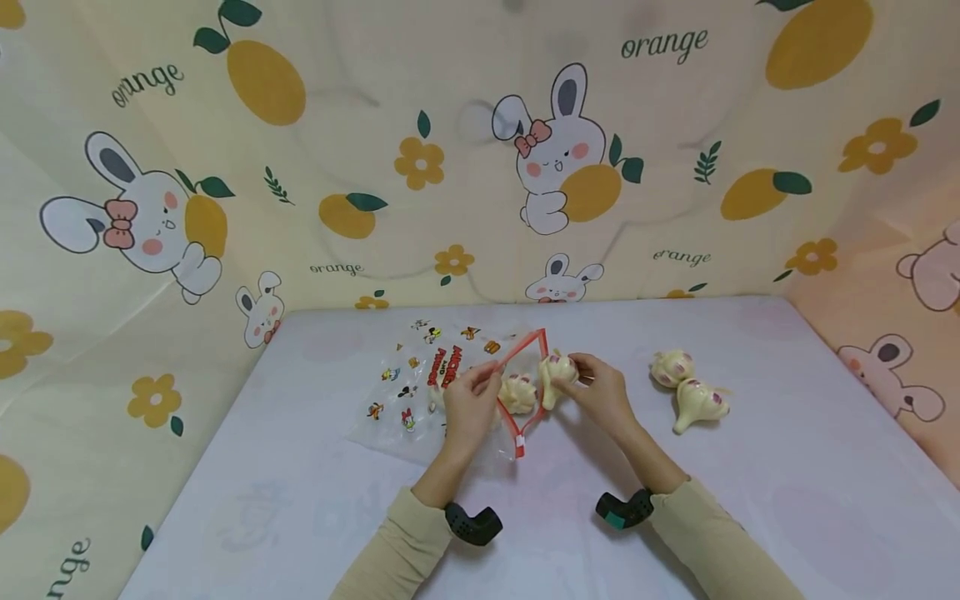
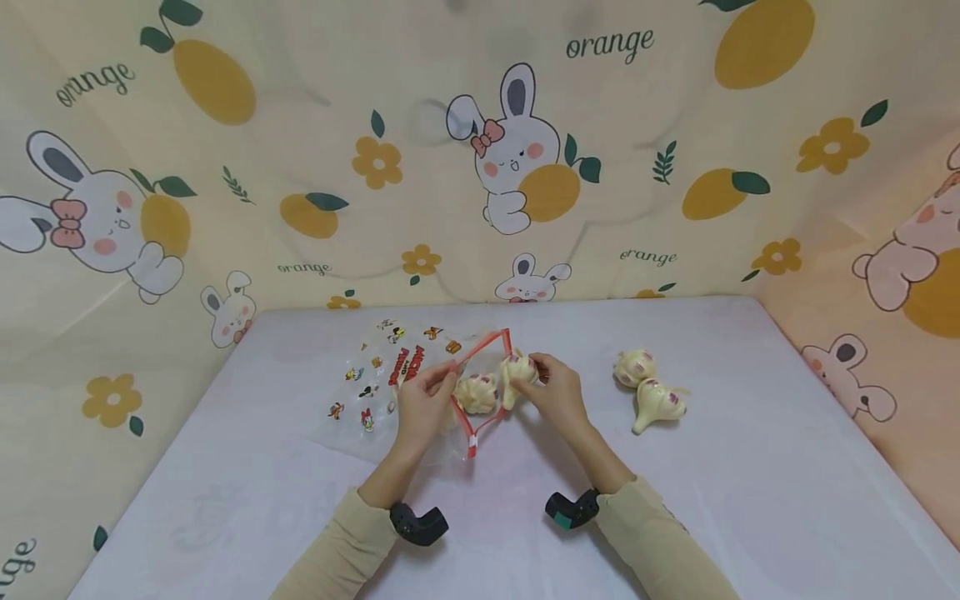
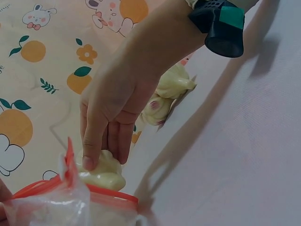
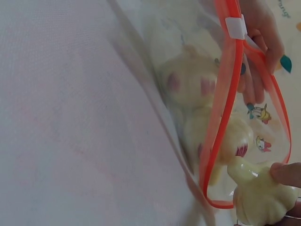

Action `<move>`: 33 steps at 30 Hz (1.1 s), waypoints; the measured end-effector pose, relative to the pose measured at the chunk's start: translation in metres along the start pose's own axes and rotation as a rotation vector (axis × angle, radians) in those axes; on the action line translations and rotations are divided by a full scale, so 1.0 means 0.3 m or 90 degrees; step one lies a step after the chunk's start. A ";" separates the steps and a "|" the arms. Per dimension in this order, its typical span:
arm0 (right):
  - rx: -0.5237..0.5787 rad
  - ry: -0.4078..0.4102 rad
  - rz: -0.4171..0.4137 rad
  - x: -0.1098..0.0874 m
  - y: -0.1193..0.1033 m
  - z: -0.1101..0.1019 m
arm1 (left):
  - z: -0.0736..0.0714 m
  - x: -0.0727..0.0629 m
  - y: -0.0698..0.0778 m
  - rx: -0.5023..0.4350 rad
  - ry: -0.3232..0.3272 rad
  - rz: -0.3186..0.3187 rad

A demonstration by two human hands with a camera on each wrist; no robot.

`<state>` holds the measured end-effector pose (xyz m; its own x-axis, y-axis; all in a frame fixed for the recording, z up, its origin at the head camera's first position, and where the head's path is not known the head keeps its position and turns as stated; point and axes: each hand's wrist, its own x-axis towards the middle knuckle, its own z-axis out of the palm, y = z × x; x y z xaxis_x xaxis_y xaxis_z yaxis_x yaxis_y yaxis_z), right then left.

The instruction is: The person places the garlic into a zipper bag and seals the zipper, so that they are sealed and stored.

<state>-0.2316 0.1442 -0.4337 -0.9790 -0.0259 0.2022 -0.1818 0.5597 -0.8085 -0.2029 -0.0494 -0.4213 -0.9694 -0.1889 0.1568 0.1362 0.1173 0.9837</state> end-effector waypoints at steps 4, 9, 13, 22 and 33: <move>0.001 -0.002 -0.008 -0.002 -0.004 0.009 | 0.001 0.005 -0.002 0.000 -0.001 -0.006; -0.003 -0.003 -0.019 -0.005 0.000 0.021 | -0.001 0.004 -0.004 -0.002 -0.001 0.000; -0.002 -0.004 -0.021 -0.005 0.002 0.024 | -0.002 0.001 -0.003 -0.003 0.001 0.012; -0.009 -0.009 -0.018 -0.016 -0.006 0.031 | -0.001 0.000 -0.001 -0.008 -0.006 0.002; 0.002 -0.010 -0.028 -0.022 -0.012 0.036 | 0.002 -0.001 -0.004 -0.015 -0.006 0.016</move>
<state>-0.2256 0.1333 -0.4381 -0.9714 -0.0628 0.2290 -0.2247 0.5553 -0.8007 -0.2030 -0.0489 -0.4227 -0.9675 -0.1768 0.1806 0.1650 0.0995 0.9813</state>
